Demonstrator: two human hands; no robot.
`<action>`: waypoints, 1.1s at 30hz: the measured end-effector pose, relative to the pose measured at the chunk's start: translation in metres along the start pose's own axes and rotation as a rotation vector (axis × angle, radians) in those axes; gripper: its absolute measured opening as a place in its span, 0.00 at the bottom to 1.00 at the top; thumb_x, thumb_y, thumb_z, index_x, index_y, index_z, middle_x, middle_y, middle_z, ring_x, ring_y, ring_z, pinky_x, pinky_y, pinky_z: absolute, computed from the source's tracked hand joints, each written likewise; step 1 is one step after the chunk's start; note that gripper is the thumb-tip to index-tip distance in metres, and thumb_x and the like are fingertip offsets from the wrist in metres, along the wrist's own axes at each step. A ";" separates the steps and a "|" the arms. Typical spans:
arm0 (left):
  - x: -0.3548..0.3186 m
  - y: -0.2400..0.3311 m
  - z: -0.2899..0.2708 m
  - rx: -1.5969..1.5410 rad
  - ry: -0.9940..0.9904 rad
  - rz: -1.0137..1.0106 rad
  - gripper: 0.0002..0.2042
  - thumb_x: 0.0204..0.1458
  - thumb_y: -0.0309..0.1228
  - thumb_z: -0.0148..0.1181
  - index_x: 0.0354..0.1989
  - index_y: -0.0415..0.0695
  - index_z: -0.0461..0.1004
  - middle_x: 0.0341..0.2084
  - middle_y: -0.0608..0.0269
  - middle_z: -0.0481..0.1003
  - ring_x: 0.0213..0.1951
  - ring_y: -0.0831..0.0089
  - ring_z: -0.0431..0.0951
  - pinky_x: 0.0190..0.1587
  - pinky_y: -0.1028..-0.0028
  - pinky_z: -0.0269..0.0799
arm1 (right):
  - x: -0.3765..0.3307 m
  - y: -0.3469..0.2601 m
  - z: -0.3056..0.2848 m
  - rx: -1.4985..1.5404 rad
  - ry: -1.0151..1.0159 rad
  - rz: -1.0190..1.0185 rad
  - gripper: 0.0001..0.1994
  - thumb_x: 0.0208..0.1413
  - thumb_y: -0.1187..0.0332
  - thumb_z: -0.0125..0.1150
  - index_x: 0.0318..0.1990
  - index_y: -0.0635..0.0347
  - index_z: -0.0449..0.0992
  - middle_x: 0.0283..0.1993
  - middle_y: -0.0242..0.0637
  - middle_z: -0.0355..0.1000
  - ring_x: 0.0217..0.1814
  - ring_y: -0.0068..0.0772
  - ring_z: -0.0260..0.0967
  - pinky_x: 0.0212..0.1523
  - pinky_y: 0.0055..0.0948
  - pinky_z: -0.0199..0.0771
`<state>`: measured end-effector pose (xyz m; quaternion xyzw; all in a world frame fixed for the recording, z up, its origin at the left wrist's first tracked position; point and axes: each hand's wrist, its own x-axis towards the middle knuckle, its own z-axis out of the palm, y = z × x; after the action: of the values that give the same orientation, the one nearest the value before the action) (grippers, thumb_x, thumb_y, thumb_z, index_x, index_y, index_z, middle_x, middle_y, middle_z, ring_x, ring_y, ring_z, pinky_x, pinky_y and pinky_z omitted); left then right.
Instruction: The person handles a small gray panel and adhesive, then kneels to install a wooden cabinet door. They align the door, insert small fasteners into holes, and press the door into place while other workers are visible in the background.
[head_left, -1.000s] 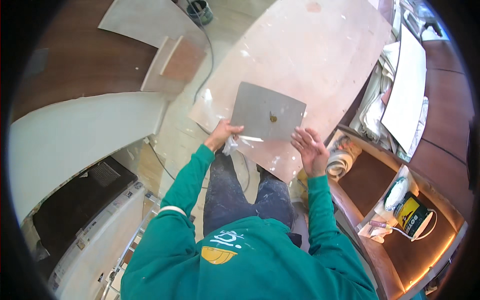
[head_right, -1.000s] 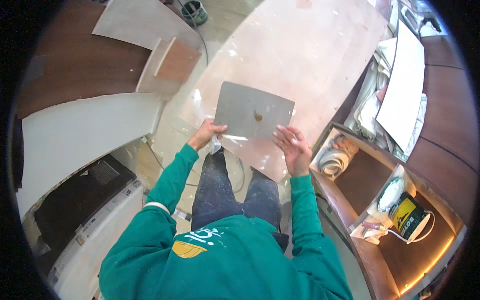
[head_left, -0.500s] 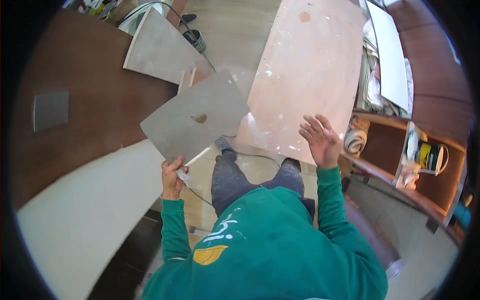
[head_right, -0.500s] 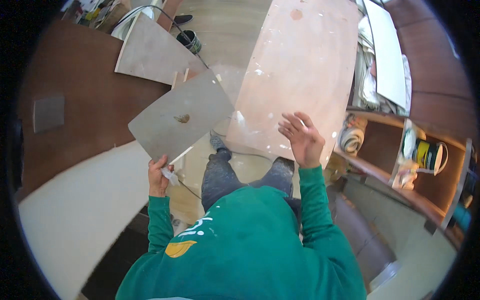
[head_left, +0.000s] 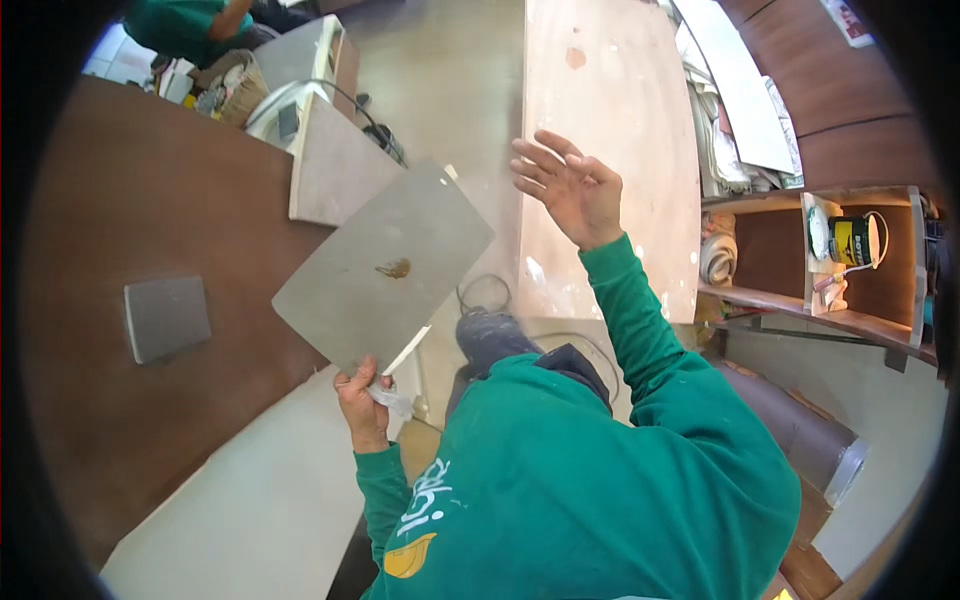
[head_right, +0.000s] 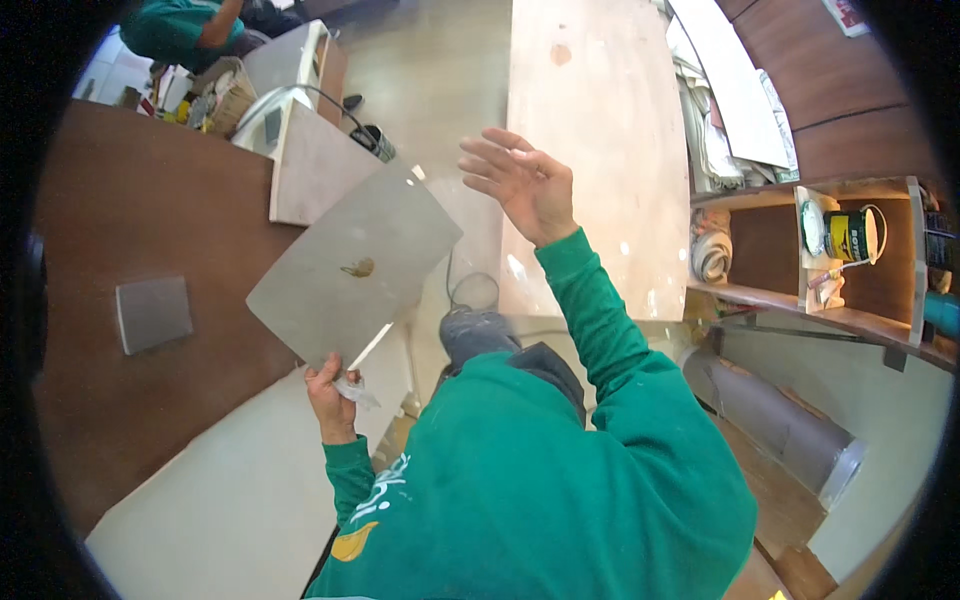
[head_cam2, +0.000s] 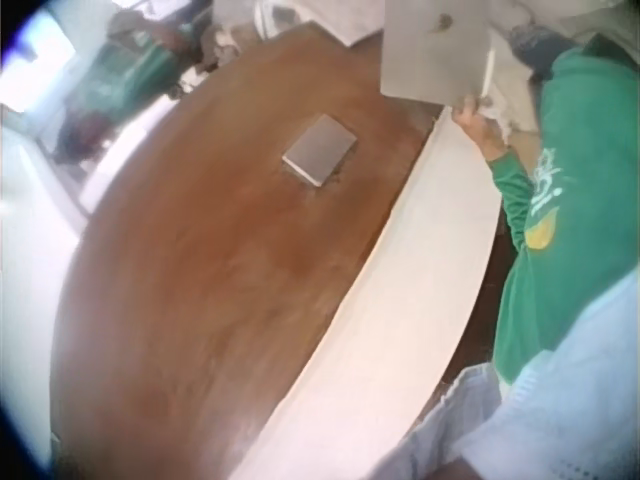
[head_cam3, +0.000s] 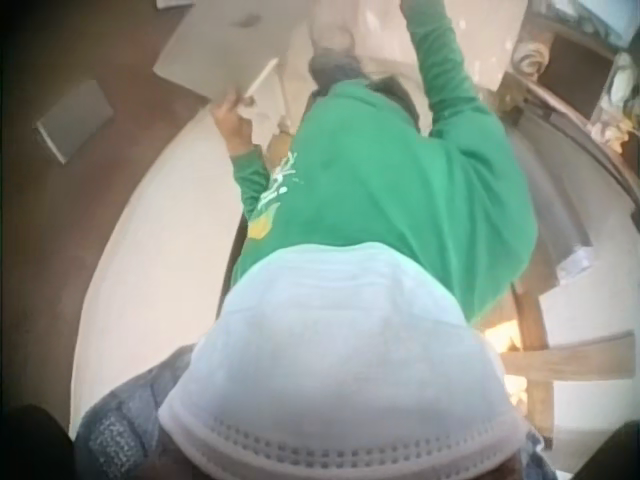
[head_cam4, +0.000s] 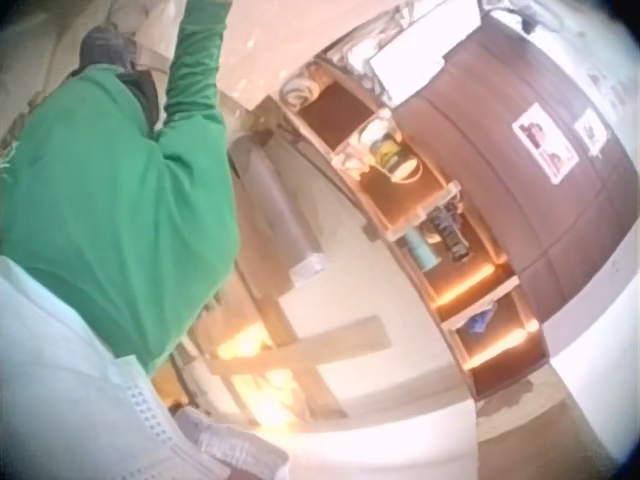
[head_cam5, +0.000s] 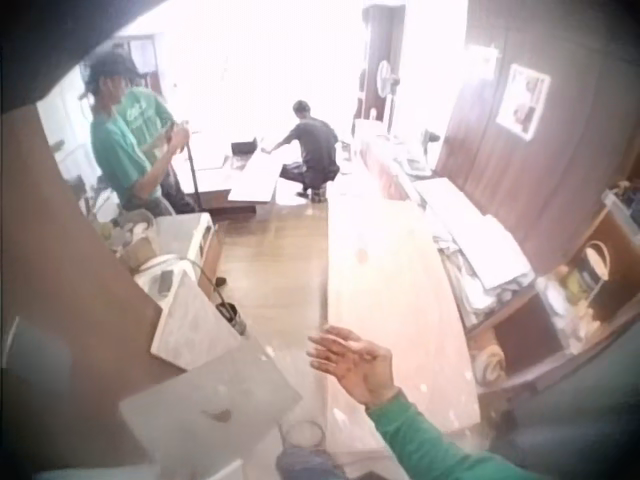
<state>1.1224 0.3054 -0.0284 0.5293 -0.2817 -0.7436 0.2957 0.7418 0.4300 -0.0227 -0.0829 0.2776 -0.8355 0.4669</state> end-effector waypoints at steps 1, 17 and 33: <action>0.008 0.005 0.007 0.021 0.018 0.000 0.20 0.50 0.19 0.62 0.40 0.44 0.53 0.30 0.53 0.70 0.27 0.65 0.73 0.23 0.68 0.71 | 0.011 -0.005 0.004 -0.009 -0.020 -0.021 0.27 0.53 0.62 0.48 0.60 0.64 0.65 0.63 0.56 0.64 0.60 0.51 0.67 0.62 0.47 0.65; 0.189 0.080 0.208 0.030 -0.166 0.070 0.12 0.49 0.21 0.59 0.39 0.43 0.64 0.31 0.60 0.73 0.25 0.68 0.74 0.19 0.73 0.70 | 0.263 -0.115 -0.002 0.020 -0.154 -0.250 0.24 0.52 0.66 0.46 0.57 0.65 0.67 0.57 0.54 0.69 0.53 0.49 0.71 0.57 0.44 0.69; 0.457 0.213 0.580 0.039 -0.432 0.041 0.06 0.50 0.22 0.58 0.35 0.40 0.70 0.29 0.60 0.74 0.22 0.69 0.73 0.21 0.73 0.67 | 0.523 -0.312 -0.032 -0.083 0.107 -0.469 0.24 0.51 0.67 0.49 0.58 0.66 0.67 0.57 0.55 0.69 0.52 0.49 0.72 0.55 0.43 0.72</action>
<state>0.4782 -0.1118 0.0070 0.3575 -0.3636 -0.8280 0.2333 0.2127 0.1383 0.0561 -0.1199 0.3092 -0.9121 0.2410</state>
